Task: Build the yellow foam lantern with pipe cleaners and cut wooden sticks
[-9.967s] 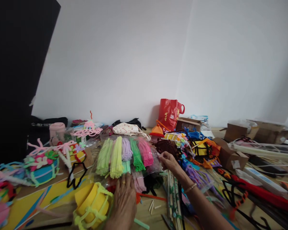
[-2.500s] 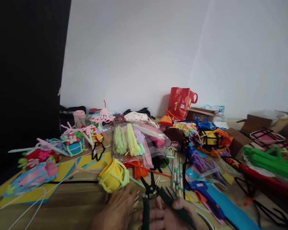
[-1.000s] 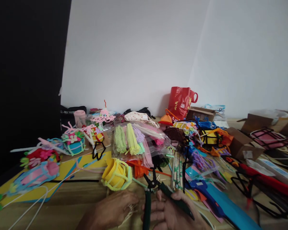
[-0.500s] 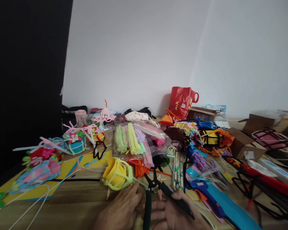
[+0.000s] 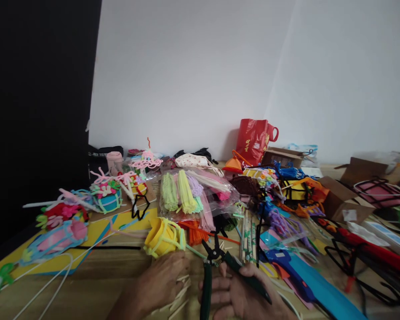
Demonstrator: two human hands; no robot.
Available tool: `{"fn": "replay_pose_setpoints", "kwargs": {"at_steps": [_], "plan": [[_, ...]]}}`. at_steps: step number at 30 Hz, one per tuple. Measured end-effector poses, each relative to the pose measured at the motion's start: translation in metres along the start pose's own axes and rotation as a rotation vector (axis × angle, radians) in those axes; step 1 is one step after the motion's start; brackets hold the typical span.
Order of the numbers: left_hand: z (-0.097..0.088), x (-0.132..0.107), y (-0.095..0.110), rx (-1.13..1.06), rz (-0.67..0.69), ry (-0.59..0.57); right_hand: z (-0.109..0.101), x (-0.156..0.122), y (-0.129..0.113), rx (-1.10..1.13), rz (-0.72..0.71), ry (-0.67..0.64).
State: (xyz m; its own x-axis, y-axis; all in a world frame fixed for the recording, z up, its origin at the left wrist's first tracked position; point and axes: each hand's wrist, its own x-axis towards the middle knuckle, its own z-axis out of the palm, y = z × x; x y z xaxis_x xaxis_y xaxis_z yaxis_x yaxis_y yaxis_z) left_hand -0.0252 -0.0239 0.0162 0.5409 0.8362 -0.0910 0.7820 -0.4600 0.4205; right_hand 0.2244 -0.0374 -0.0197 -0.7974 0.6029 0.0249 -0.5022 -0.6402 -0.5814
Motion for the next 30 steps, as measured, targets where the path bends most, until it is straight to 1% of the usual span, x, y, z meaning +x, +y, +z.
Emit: {"fn": "replay_pose_setpoints", "kwargs": {"at_steps": [2,4,5,7,9,12,15,19,23,25,30], "plan": [[-0.015,-0.006,0.005,0.086,-0.148,-0.073,0.001,0.0,-0.001,-0.002,0.0,0.013],[-0.026,-0.01,0.01,0.149,-0.259,-0.132,0.003,0.0,-0.002,-0.01,0.006,0.033],[-0.028,-0.011,0.013,0.169,-0.292,-0.152,0.004,0.0,-0.002,-0.016,0.012,0.04],[-0.026,-0.011,0.015,0.188,-0.328,-0.171,0.005,0.0,-0.002,-0.024,0.023,0.04],[-0.017,-0.009,0.015,0.19,-0.336,-0.171,0.005,0.0,-0.002,-0.022,0.019,0.03],[-0.001,-0.008,0.012,0.188,-0.302,-0.157,0.004,0.0,-0.001,-0.027,0.012,0.029],[0.008,-0.008,0.012,0.215,-0.264,-0.144,0.004,0.0,-0.001,-0.03,0.006,0.028],[0.009,-0.008,0.014,0.233,-0.254,-0.15,0.003,0.0,0.001,-0.018,0.001,0.023],[0.013,-0.004,0.012,0.212,-0.242,-0.105,0.004,0.0,0.0,-0.016,0.004,0.026],[0.014,-0.001,0.011,0.21,-0.259,-0.097,0.004,0.001,-0.002,-0.023,0.014,0.022],[0.008,0.001,0.015,0.186,-0.288,-0.075,0.003,0.001,-0.003,-0.003,0.02,0.035]]}}
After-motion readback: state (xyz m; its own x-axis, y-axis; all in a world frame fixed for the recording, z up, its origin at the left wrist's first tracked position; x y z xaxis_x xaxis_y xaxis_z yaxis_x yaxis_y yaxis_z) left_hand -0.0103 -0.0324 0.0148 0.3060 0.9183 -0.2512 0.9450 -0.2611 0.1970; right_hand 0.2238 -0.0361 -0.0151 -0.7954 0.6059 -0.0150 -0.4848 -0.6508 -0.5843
